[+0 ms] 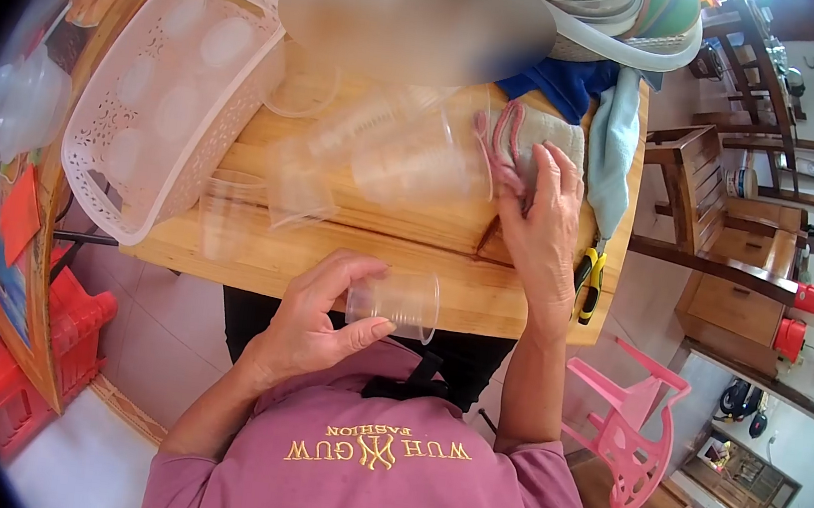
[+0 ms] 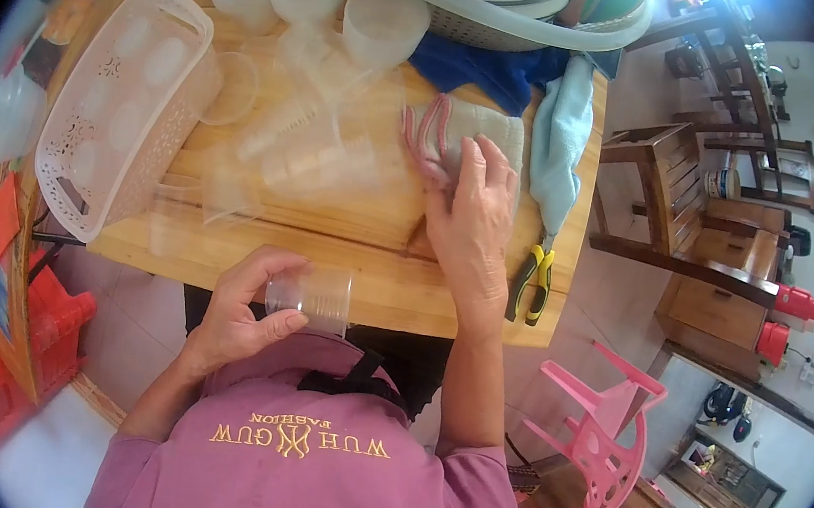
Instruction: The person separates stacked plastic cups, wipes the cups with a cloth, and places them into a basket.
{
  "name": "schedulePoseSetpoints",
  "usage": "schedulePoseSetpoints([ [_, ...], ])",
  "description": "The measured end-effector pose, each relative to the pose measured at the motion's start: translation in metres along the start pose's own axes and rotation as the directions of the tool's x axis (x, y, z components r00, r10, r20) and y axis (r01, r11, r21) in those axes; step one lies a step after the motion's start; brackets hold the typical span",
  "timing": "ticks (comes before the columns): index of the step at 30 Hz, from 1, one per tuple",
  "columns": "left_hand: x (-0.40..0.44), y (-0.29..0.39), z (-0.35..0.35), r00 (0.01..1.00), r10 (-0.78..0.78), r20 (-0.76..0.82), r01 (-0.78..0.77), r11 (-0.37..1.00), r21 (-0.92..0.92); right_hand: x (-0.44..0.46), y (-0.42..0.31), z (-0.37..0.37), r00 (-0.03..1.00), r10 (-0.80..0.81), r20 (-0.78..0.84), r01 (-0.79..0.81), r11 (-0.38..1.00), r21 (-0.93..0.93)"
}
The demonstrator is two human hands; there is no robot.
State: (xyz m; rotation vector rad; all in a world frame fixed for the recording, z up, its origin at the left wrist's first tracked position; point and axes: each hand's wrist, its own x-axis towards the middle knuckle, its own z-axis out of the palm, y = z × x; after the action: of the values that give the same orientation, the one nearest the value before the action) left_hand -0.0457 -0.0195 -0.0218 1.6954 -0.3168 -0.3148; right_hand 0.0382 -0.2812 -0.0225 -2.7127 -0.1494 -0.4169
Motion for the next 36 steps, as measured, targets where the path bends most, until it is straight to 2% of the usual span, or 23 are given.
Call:
schedulePoseSetpoints([
  [5,0.001,-0.002,-0.001,1.000,-0.009,0.001,0.009,1.000,-0.024,0.003,0.006,-0.010,0.993,0.079,-0.090,-0.060,0.979,0.197],
  [6,0.001,-0.004,-0.001,1.000,0.030,-0.007,-0.030,1.000,0.002,0.003,0.006,-0.014,0.985,0.128,-0.116,-0.094,0.960,0.264],
  [8,0.001,-0.005,-0.001,0.998,0.067,-0.013,-0.067,0.997,0.028,0.000,0.010,-0.022,0.977,0.133,-0.166,-0.083,0.957,0.277],
  [9,0.001,-0.002,-0.002,0.999,0.033,0.001,-0.033,0.999,0.011,-0.004,0.011,-0.028,0.958,0.226,-0.174,-0.151,0.920,0.363],
  [11,0.001,0.003,-0.003,1.000,-0.003,0.016,0.003,1.000,-0.004,-0.009,-0.013,-0.050,0.855,0.515,-0.062,-0.364,0.681,0.635],
  [12,0.001,0.005,-0.003,0.999,-0.046,0.027,0.047,0.997,-0.064,-0.015,-0.014,-0.055,0.854,0.517,-0.061,-0.366,0.680,0.635],
  [14,0.001,0.005,-0.002,0.995,-0.088,0.040,0.093,0.989,-0.119,-0.023,-0.007,-0.068,0.865,0.487,-0.124,-0.198,0.557,0.806],
  [15,0.000,0.002,-0.001,0.991,-0.108,0.081,0.123,0.967,-0.224,-0.026,-0.005,-0.076,0.885,0.454,-0.105,-0.131,0.459,0.879],
  [16,0.000,0.000,0.000,0.985,-0.123,0.123,0.157,0.933,-0.324,-0.030,-0.007,-0.082,0.885,0.454,-0.103,-0.132,0.456,0.880],
  [17,0.001,0.001,0.001,0.985,-0.126,0.119,0.158,0.933,-0.322,-0.031,-0.011,-0.089,0.915,0.403,-0.037,-0.072,0.253,0.965],
  [19,0.007,0.004,0.006,0.958,-0.137,0.253,0.260,0.790,-0.555,-0.035,-0.008,-0.088,0.953,0.302,0.027,-0.027,-0.005,1.000],
  [20,0.009,0.006,0.007,0.959,-0.144,0.244,0.259,0.793,-0.551,-0.037,-0.006,-0.087,0.966,0.250,0.059,-0.025,-0.136,0.990],
  [22,0.014,0.008,0.010,0.904,-0.176,0.389,0.397,0.680,-0.616,-0.043,0.000,-0.074,0.974,0.164,0.159,-0.132,-0.161,0.978],
  [23,0.016,0.005,0.012,0.878,-0.182,0.443,0.450,0.628,-0.635,-0.046,-0.002,-0.070,0.962,0.193,0.190,-0.163,-0.150,0.975],
  [24,0.019,0.001,0.016,0.883,-0.191,0.429,0.446,0.631,-0.636,-0.047,-0.007,-0.066,0.950,0.222,0.222,-0.194,-0.141,0.971],
  [26,0.022,-0.006,0.022,0.899,-0.071,0.432,0.353,0.700,-0.620,-0.053,-0.005,-0.057,0.935,0.226,0.272,-0.256,-0.099,0.962],
  [27,0.021,-0.006,0.023,0.899,-0.073,0.432,0.355,0.699,-0.621,-0.055,-0.006,-0.057,0.915,0.277,0.293,-0.291,-0.051,0.955],
  [31,0.023,-0.004,0.026,0.909,-0.071,0.412,0.349,0.670,-0.655,-0.056,-0.003,-0.060,0.910,0.304,0.281,-0.310,0.049,0.950],
  [33,0.024,-0.002,0.025,0.908,-0.073,0.412,0.350,0.672,-0.653,-0.051,-0.013,-0.063,0.890,0.366,0.271,-0.354,0.180,0.918],
  [36,0.024,0.002,0.024,0.912,-0.089,0.400,0.350,0.676,-0.649,-0.050,-0.013,-0.065,0.913,0.307,0.269,-0.325,0.146,0.934],
])
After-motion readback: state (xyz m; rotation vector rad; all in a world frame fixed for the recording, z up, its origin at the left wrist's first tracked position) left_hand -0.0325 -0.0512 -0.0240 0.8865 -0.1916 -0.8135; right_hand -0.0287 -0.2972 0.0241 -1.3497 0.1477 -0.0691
